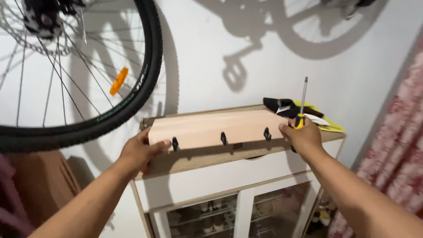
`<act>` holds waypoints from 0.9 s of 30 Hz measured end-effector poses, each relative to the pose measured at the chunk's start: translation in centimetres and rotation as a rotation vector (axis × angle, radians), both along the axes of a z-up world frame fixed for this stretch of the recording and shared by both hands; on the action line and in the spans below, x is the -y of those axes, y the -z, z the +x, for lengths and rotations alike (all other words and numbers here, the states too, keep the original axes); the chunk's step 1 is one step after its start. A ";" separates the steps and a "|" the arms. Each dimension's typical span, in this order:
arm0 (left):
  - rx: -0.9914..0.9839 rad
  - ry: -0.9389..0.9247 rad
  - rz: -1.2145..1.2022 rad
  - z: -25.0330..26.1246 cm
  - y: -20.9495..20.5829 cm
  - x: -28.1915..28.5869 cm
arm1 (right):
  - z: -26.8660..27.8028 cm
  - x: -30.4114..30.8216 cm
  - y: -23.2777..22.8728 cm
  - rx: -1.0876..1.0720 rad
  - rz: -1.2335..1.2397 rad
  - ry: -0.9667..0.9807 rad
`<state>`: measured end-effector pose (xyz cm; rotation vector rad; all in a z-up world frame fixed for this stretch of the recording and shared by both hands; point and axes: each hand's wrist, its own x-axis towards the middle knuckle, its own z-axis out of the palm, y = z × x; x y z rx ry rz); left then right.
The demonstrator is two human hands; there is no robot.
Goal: The person uses a screwdriver to remove screws from a light-colored wooden coat rack. They detach the top shelf with hooks and then remove the side frame pieces, placing the disassembled parts on a nearby cabinet.
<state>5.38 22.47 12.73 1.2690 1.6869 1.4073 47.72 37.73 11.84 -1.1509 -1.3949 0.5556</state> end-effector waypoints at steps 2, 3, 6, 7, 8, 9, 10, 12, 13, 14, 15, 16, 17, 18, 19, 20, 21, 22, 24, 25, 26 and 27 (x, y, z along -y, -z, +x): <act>0.048 -0.068 0.051 0.8 2.0 -2.3 | 0.2 -3.7 0.8 0.088 0.007 -0.018; 0.053 -0.099 0.084 0.7 1.9 -3.8 | -0.3 -5.4 0.9 0.122 -0.008 -0.021; 0.143 -0.059 0.215 1.0 2.8 -7.6 | -1.4 -10.5 1.2 0.106 0.018 -0.103; 0.121 -0.100 0.192 0.9 3.1 -8.9 | -1.6 -12.1 1.2 0.086 0.038 -0.141; 0.100 -0.140 0.169 0.7 3.4 -10.2 | -1.9 -13.6 1.2 0.120 0.013 -0.127; 0.078 -0.177 0.143 0.6 3.9 -11.4 | -2.1 -15.1 1.5 0.154 -0.015 -0.109; 0.018 -0.216 0.119 0.4 4.4 -12.6 | -2.3 -16.5 1.9 0.188 -0.041 -0.091; -0.102 -0.287 0.065 0.1 5.4 -14.7 | -2.4 -19.1 2.6 0.211 -0.001 -0.121; -0.067 -0.245 0.127 -0.2 6.1 -15.5 | -2.6 -20.3 3.1 0.219 0.021 -0.132; -0.033 -0.203 0.188 -0.4 6.9 -16.2 | -2.7 -21.4 3.6 0.234 0.030 -0.124; -0.002 -0.156 0.251 -0.6 7.4 -17.0 | -2.9 -22.6 4.1 0.246 0.041 -0.112; 0.038 -0.153 0.261 -1.0 7.9 -17.7 | -3.2 -23.7 4.7 0.259 0.053 -0.100; 0.078 -0.148 0.271 -1.2 8.3 -18.5 | -3.4 -24.7 5.2 0.271 0.037 -0.091; 0.119 -0.143 0.281 -1.4 8.6 -19.1 | -3.6 -25.6 5.7 0.283 0.021 -0.082; 0.098 -0.180 0.242 -1.6 8.8 -19.6 | -3.8 -26.4 6.2 0.298 0.004 -0.072; 0.078 -0.217 0.202 -1.8 9.0 -20.0 | -4.0 -27.0 6.8 0.303 0.013 -0.076; 0.059 -0.256 0.164 -2.0 9.0 -20.3 | -4.3 -27.5 7.2 0.310 0.022 -0.081; -0.013 -0.293 0.125 -2.0 9.0 -20.5 | -4.5 -27.9 7.5 0.317 0.031 -0.086; -0.155 -0.370 0.052 -2.1 9.0 -20.7 | -4.9 -28.7 7.6 0.345 0.005 -0.087; -0.209 -0.389 0.057 -2.1 8.9 -20.8 | -5.2 -29.0 7.5 0.362 -0.010 -0.087; -0.264 -0.407 0.062 -2.2 8.7 -20.9 | -5.6 -29.2 7.3 0.380 -0.041 -0.080; -0.318 -0.421 0.064 -2.1 8.8 -21.1 | -5.7 -29.4 7.2 0.400 -0.074 -0.071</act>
